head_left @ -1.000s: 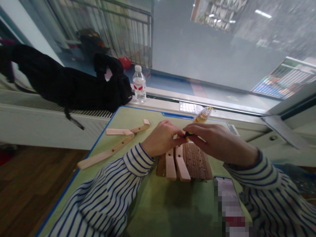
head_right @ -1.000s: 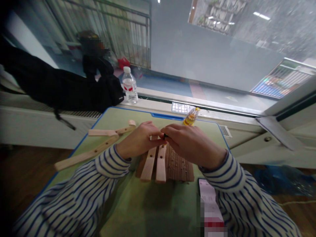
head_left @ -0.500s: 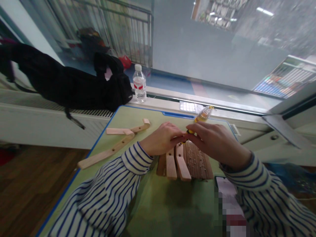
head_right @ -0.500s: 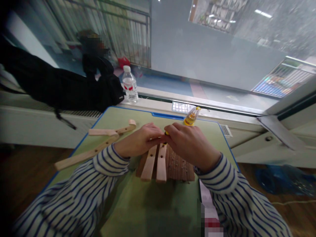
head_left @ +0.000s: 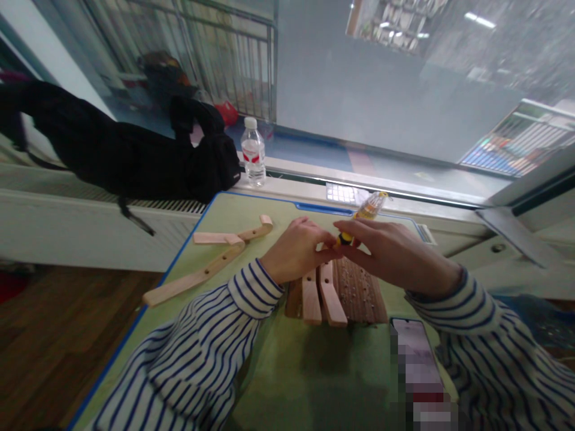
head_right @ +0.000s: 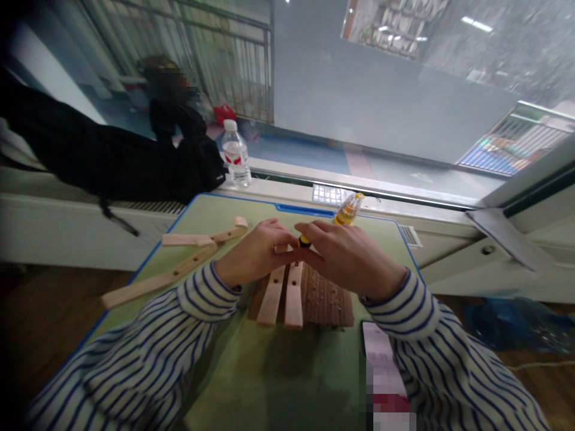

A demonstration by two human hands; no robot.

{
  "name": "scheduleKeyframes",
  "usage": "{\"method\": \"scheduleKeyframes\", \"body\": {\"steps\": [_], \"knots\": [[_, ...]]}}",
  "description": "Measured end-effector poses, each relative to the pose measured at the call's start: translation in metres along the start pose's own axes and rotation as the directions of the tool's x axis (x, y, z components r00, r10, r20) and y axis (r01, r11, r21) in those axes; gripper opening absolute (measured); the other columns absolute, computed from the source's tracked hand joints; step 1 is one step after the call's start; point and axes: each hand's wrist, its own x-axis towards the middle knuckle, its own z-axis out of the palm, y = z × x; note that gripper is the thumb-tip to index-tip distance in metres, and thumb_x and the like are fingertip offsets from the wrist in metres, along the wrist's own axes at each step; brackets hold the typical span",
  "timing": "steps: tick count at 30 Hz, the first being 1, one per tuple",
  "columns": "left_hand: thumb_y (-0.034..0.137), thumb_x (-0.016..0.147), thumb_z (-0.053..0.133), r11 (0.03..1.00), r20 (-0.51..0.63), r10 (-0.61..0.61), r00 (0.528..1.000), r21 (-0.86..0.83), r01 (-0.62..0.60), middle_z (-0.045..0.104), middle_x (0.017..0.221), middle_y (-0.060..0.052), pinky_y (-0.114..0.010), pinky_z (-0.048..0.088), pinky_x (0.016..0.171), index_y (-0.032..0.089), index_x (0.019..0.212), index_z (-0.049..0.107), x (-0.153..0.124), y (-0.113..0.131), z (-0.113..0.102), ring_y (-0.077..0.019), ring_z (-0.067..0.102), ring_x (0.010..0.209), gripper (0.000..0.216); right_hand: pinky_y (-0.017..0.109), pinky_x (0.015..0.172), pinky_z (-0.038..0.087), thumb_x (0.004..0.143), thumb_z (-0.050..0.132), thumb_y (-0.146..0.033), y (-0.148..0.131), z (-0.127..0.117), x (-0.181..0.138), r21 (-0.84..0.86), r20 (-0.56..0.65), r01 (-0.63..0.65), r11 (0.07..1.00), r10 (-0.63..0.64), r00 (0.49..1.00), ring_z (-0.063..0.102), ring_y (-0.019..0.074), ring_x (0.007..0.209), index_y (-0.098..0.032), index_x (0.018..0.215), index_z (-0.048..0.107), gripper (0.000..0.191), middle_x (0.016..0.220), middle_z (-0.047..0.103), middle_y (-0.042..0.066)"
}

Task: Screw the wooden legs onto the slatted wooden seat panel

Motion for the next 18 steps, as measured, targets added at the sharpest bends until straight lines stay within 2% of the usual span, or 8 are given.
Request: {"method": "scheduleKeyframes", "body": {"steps": [3, 7, 18], "knots": [[0.039, 0.082, 0.057, 1.0, 0.006, 0.009, 1.0, 0.0, -0.009, 0.066, 0.073, 0.0, -0.032, 0.035, 0.079, 0.02, 0.08, 0.066, 0.0, -0.001, 0.0, -0.0149, 0.055, 0.074, 0.022, 0.028, 0.067, 0.041, 0.088, 0.044, -0.027, 0.003, -0.005, 0.0, 0.045, 0.035, 0.06, 0.997, -0.061, 0.998, 0.061, 0.0173, 0.087, -0.022, 0.12, 0.05, 0.032, 0.106, 0.064, 0.005], [0.037, 0.082, 0.058, 1.0, 0.006, 0.028, 1.0, -0.001, -0.028, 0.066, 0.075, 0.0, -0.031, 0.035, 0.08, 0.02, 0.083, 0.066, 0.0, -0.003, 0.002, -0.0138, 0.056, 0.074, 0.019, 0.027, 0.07, 0.041, 0.088, 0.043, -0.02, 0.004, -0.006, 0.001, 0.071, 0.083, 0.078, 0.994, -0.084, 0.993, 0.06, 0.0157, 0.089, -0.021, 0.111, 0.056, 0.026, 0.103, 0.065, 0.003], [0.034, 0.086, 0.052, 0.999, 0.019, 0.029, 0.999, -0.018, -0.028, 0.065, 0.077, -0.002, -0.03, 0.037, 0.079, 0.019, 0.083, 0.065, 0.0, -0.005, 0.003, -0.015, 0.055, 0.08, 0.02, 0.026, 0.058, 0.038, 0.09, 0.042, -0.032, 0.007, 0.006, 0.002, -0.033, -0.015, 0.008, 0.999, -0.009, 1.0, 0.062, 0.0156, 0.072, -0.018, 0.107, 0.057, 0.027, 0.091, 0.068, 0.006]]}}
